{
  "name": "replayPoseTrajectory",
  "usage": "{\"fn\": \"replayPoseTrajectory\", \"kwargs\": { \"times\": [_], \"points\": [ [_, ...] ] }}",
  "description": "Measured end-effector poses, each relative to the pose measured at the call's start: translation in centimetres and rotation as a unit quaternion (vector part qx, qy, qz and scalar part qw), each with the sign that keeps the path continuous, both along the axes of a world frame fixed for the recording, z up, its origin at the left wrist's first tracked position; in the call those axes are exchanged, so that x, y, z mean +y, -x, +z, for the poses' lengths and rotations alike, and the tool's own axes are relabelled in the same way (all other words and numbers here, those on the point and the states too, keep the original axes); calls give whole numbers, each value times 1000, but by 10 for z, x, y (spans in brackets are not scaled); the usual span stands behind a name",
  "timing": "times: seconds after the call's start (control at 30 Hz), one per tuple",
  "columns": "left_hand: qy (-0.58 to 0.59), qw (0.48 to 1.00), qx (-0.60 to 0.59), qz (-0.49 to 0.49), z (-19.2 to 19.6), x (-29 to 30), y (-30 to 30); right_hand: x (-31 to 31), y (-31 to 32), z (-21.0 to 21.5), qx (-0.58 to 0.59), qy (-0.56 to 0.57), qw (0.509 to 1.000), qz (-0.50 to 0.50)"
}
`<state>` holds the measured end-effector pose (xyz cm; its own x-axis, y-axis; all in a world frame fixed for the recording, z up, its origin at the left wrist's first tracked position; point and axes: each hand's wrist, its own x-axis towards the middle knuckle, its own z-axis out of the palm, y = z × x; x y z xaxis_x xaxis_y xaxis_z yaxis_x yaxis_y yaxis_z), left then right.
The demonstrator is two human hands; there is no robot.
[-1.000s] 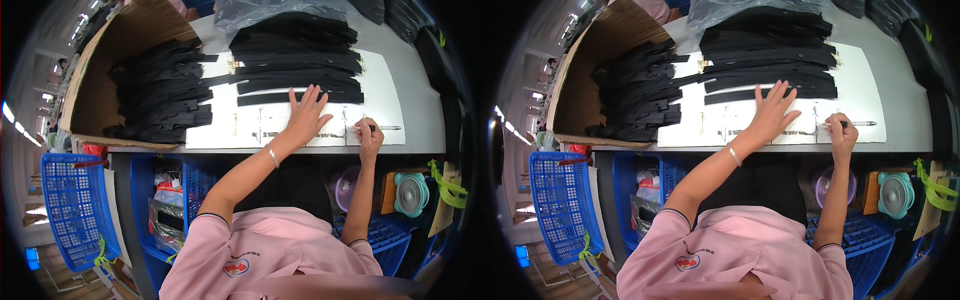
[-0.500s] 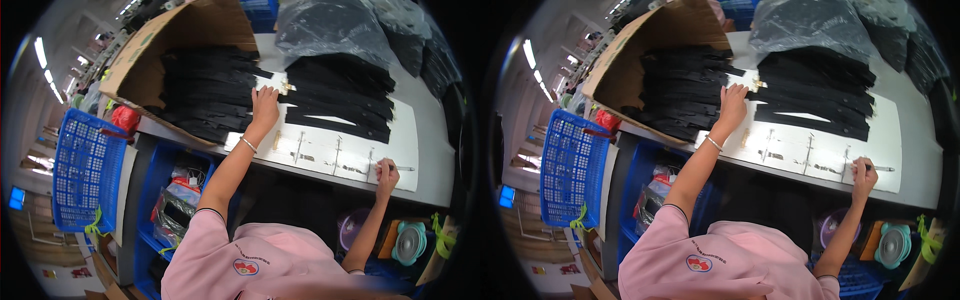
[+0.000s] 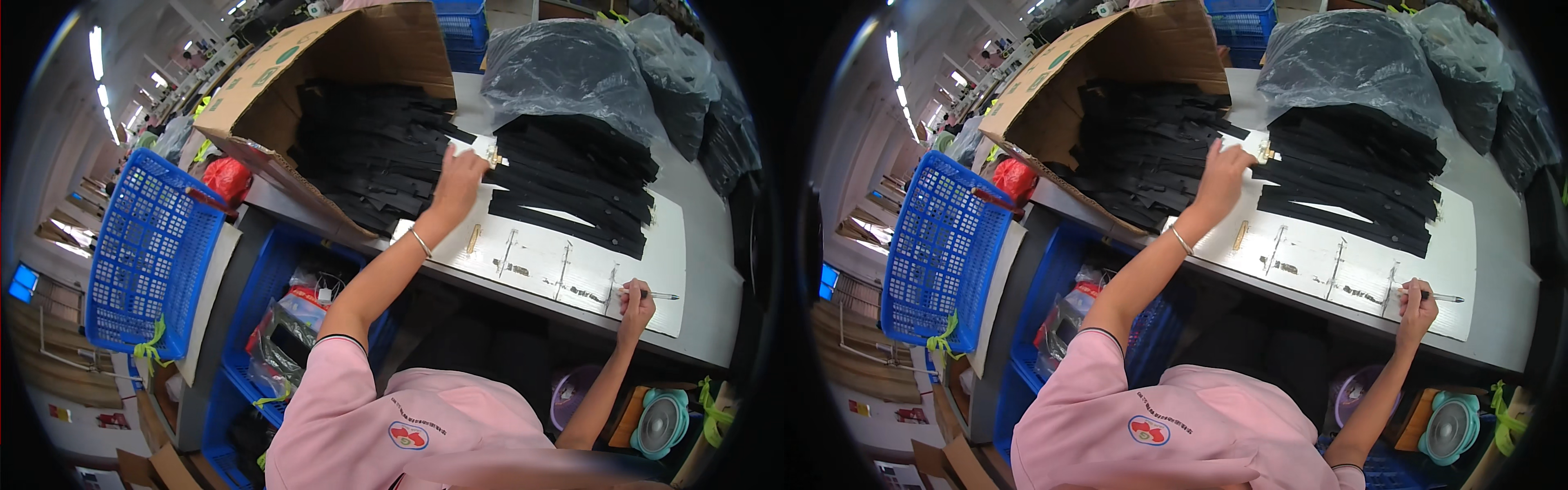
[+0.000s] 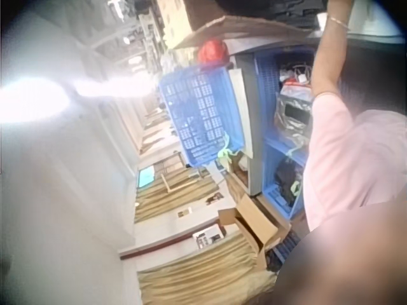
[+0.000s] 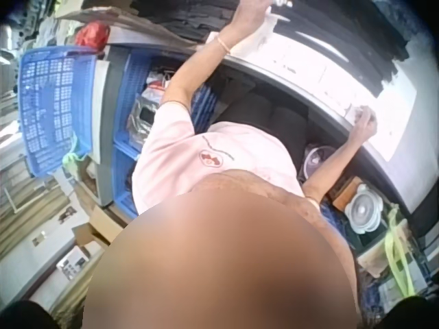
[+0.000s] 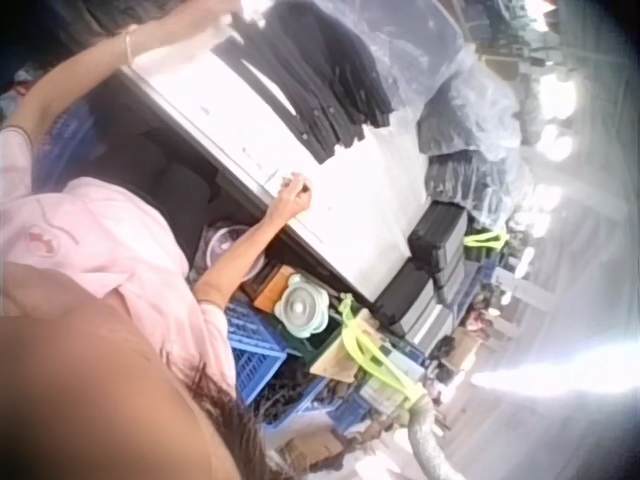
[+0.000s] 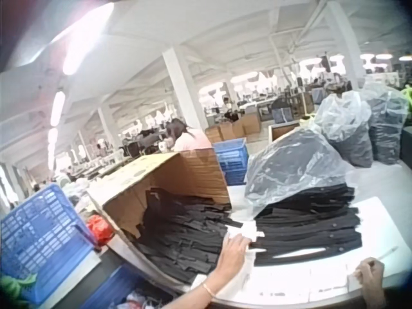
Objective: Marking and organizing black zipper strips at a workstation.
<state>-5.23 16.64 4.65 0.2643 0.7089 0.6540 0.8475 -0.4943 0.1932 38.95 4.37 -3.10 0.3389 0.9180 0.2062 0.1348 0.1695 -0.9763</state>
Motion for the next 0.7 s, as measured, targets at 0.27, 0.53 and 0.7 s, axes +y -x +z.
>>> {"fn": "replayPoseTrajectory", "kwargs": {
  "times": [0.27, 0.53, 0.7],
  "points": [
    [145, 950, -42, -272, -29, -87, -118, -4, 8, 7, -14, -29, 999, -10],
    [91, 957, -146, -235, -52, -105, -173, -46, 94, 17, -478, -170, 859, -66],
    [126, 979, 3, -163, -40, -126, -152, -50, 95, 24, -534, -150, 830, -55]
  ]
}}
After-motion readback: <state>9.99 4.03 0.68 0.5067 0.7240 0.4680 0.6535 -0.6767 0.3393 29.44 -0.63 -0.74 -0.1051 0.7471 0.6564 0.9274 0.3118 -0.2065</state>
